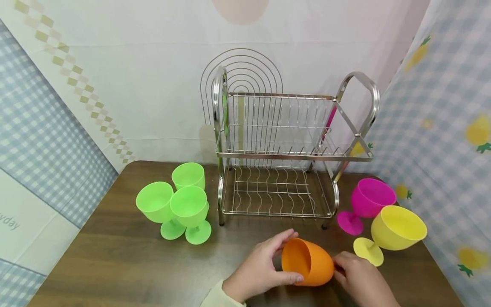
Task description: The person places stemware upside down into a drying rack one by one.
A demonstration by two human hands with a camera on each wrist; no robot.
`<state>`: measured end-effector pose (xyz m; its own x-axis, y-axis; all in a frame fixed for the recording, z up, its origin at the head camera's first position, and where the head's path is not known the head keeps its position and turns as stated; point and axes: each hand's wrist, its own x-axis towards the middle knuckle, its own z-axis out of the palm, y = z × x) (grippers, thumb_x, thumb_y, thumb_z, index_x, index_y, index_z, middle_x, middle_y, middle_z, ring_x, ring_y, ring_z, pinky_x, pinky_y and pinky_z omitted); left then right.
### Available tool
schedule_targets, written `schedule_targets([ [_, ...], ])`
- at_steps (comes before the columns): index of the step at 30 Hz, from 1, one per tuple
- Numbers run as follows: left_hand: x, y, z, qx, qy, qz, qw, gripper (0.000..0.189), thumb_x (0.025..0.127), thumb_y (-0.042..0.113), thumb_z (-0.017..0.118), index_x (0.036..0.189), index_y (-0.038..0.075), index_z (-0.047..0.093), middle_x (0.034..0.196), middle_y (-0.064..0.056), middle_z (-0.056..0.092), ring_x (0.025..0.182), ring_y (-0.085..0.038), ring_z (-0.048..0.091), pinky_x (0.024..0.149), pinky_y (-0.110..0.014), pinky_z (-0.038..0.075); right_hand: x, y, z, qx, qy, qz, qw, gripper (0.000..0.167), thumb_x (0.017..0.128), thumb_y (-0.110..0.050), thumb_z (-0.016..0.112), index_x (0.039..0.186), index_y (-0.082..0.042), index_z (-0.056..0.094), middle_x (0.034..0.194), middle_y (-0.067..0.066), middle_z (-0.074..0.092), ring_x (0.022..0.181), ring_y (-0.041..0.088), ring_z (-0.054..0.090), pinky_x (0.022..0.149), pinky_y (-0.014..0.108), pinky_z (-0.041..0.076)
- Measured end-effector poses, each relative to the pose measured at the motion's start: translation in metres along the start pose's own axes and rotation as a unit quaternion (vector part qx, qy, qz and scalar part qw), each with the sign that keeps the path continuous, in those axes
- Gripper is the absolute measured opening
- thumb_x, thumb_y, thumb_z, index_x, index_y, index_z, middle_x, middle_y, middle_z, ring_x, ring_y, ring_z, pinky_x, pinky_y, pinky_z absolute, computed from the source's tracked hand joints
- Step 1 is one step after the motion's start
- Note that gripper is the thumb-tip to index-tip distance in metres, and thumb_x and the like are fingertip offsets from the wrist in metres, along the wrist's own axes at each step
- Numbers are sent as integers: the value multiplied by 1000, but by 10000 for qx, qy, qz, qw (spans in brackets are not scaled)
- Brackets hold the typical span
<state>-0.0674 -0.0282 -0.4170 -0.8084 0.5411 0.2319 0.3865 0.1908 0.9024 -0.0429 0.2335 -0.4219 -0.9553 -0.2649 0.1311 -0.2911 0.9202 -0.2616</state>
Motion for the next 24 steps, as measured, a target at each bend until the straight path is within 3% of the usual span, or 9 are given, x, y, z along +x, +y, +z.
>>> schedule_targets([
  [2,-1,0,1,3,-16,69,10000,88,82,31,85,152,6,38,148,-1,53,127,-12,56,107,-28,45,-2,-1,1,24,-5,27,10000,22,76,-11,87,82,-25,70,82,-18,60,74,3,61,70,29,57],
  [8,-3,2,3,1143,-42,30,9934,98,78,50,85,154,12,37,150,6,49,134,-14,49,109,-35,44,-2,-2,1,-94,201,-49,9997,23,73,-11,88,81,-25,72,81,-19,59,73,1,60,68,27,57],
  [11,-3,2,4,1347,-21,69,9909,91,80,50,83,152,14,41,149,6,50,131,-14,52,107,-35,46,-1,-2,1,-154,137,-21,9998,22,74,-11,88,82,-24,72,81,-18,59,73,3,61,68,28,57],
  [18,-1,-3,4,1005,183,264,9944,77,80,39,85,144,17,49,141,5,56,117,-8,58,98,-24,50,1,-3,2,-216,316,45,9993,25,73,-9,89,84,-23,71,83,-16,61,76,6,63,70,31,58],
  [24,0,-4,0,501,268,220,9981,74,78,32,87,141,15,52,137,3,58,116,-8,59,96,-19,50,-1,0,12,-267,1255,-501,9905,35,64,-4,93,89,-17,73,88,-13,61,75,9,61,66,30,57],
])
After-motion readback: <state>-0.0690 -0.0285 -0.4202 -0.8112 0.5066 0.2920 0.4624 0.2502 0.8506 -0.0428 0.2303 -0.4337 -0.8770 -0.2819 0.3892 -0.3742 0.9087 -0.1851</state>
